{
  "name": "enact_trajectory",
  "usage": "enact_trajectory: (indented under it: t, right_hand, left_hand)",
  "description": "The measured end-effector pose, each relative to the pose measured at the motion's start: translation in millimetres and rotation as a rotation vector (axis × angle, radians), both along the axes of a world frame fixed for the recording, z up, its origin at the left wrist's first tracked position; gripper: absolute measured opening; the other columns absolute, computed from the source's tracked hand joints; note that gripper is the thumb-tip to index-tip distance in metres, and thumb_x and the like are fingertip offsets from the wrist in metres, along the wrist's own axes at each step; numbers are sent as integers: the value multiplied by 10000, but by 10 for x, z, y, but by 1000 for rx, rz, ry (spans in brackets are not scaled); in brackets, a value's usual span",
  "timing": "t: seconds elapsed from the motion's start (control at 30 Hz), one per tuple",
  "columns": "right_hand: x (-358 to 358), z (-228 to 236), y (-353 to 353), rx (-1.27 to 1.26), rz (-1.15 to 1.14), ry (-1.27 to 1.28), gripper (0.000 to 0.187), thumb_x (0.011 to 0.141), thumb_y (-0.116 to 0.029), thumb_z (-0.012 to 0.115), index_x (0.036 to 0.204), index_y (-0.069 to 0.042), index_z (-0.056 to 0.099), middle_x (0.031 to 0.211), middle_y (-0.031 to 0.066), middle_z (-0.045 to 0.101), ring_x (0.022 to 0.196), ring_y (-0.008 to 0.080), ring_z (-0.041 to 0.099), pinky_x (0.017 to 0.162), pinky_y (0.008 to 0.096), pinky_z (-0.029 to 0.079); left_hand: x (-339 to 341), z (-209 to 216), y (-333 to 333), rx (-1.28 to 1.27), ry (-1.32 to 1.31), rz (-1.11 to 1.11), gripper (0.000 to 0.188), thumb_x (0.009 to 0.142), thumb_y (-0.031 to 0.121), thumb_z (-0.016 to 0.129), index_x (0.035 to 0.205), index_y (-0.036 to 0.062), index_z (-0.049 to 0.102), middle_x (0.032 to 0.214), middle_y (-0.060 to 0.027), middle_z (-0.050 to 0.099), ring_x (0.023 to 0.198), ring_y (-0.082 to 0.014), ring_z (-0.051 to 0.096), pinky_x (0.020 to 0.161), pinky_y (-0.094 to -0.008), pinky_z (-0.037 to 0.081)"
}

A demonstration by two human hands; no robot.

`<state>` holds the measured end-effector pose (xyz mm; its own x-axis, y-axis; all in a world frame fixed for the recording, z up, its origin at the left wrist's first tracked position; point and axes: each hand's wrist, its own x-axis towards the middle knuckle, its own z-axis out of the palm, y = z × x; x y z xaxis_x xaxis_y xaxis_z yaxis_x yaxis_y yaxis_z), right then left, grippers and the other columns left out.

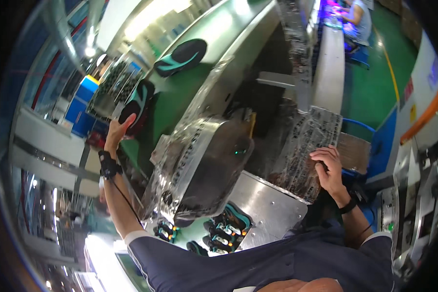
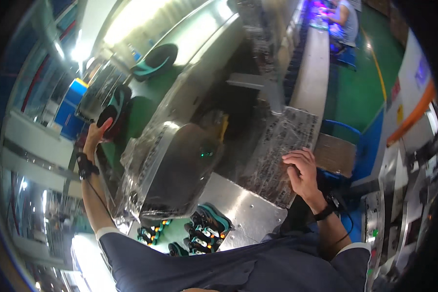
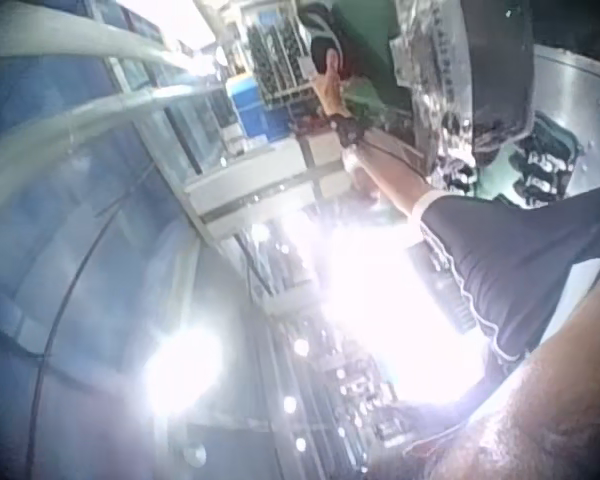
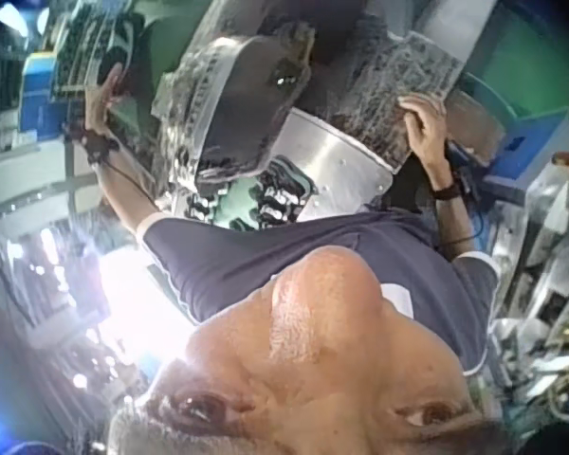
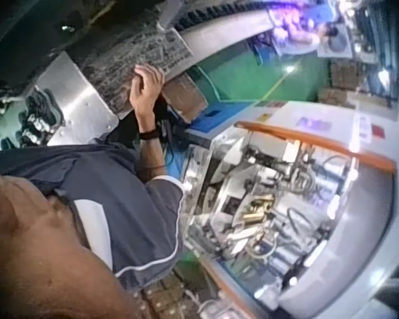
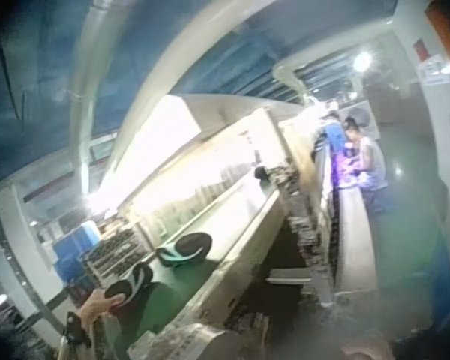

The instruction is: Placing shoes into a pressing machine and sorting them on a conveyor belt in a factory.

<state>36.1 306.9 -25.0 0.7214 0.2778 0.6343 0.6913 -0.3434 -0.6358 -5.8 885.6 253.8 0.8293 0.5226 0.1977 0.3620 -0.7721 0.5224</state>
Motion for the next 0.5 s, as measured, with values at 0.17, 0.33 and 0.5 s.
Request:
enact_trajectory:
  t: [0.17,0.33,0.5]
  right_hand:
    - [-11,-44,0,43,3,-28,164,754,2,599,894,-75,634,975,46,689,996,243,615,1035,466,357]
    - [5,-123,-15,60,-13,-76,171,753,-14,635,912,-79,633,974,55,683,982,227,619,1047,448,355]
    - [-44,243,-373,476,188,475,450,827,-182,727,1227,-51,566,1199,116,619,1085,228,601,998,415,442]
  left_hand:
    - [253,95,-181,274,62,2,535,759,473,743,930,-31,691,769,-196,689,735,-275,703,591,-379,529]
    - [-218,362,-1328,822,-177,-93,652,730,277,770,1277,1,548,998,-241,677,901,-382,669,764,-431,520]
    - [-569,546,-2673,1006,-434,-520,736,678,103,805,1347,27,506,1071,-194,664,921,-344,663,768,-397,533]
